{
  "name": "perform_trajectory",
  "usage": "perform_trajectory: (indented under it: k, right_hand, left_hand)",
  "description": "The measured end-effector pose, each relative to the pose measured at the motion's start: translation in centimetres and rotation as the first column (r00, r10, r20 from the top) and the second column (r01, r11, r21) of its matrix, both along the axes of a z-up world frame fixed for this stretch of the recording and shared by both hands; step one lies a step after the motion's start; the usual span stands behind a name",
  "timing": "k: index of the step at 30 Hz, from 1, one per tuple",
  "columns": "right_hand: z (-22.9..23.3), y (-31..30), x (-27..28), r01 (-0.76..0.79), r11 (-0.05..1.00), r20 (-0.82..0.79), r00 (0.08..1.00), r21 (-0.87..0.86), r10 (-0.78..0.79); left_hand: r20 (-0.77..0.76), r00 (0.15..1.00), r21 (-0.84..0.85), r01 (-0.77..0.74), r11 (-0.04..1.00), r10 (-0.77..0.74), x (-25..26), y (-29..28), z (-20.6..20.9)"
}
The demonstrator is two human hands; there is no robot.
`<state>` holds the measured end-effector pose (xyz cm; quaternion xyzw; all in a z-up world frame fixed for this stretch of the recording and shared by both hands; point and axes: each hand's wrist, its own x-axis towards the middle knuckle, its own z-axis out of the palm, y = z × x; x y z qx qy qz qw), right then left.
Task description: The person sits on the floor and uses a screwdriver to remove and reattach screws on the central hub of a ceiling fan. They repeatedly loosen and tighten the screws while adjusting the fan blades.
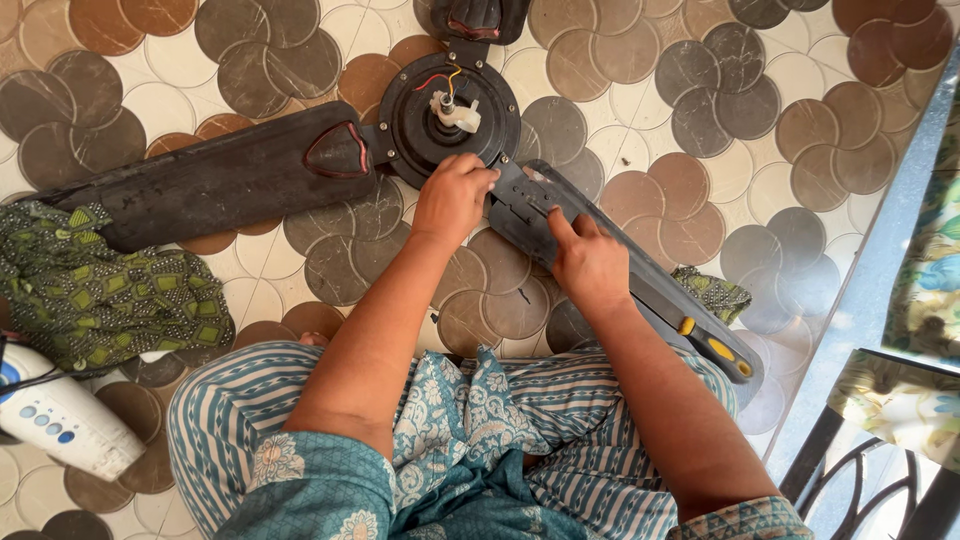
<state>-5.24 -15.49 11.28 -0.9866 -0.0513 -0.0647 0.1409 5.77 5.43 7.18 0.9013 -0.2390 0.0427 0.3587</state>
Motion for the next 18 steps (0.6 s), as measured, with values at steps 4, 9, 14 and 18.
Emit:
perform_trajectory:
  k: [4,9,14,18]
  right_hand:
    - [0.5,-0.1,0.3,0.036,0.996,-0.082,0.996,-0.08,-0.043]
    - [0.2,-0.3,0.3,0.053,0.997,-0.097,0.994,-0.061,-0.058]
    - [0.3,0.3,1.0,0.011,0.998,-0.101,0.995,-0.055,-0.016]
    - [1.3,1.2,2.4,-0.06,0.995,-0.017,0.998,-0.085,0.059]
  left_hand:
    - [0.013,1.0,-0.071,-0.018,0.997,0.019,0.1,0.2,-0.2]
    - [0.032,0.998,-0.026,-0.06,0.998,0.061,-0.6,-0.2,-0.5]
    - [-0.018,0.987,-0.057,-0.163,0.985,0.162,-0.8,0.0,-0.4]
    - [0.067,0.993,-0.067,-0.097,0.993,0.102,-0.6,0.6,-0.4]
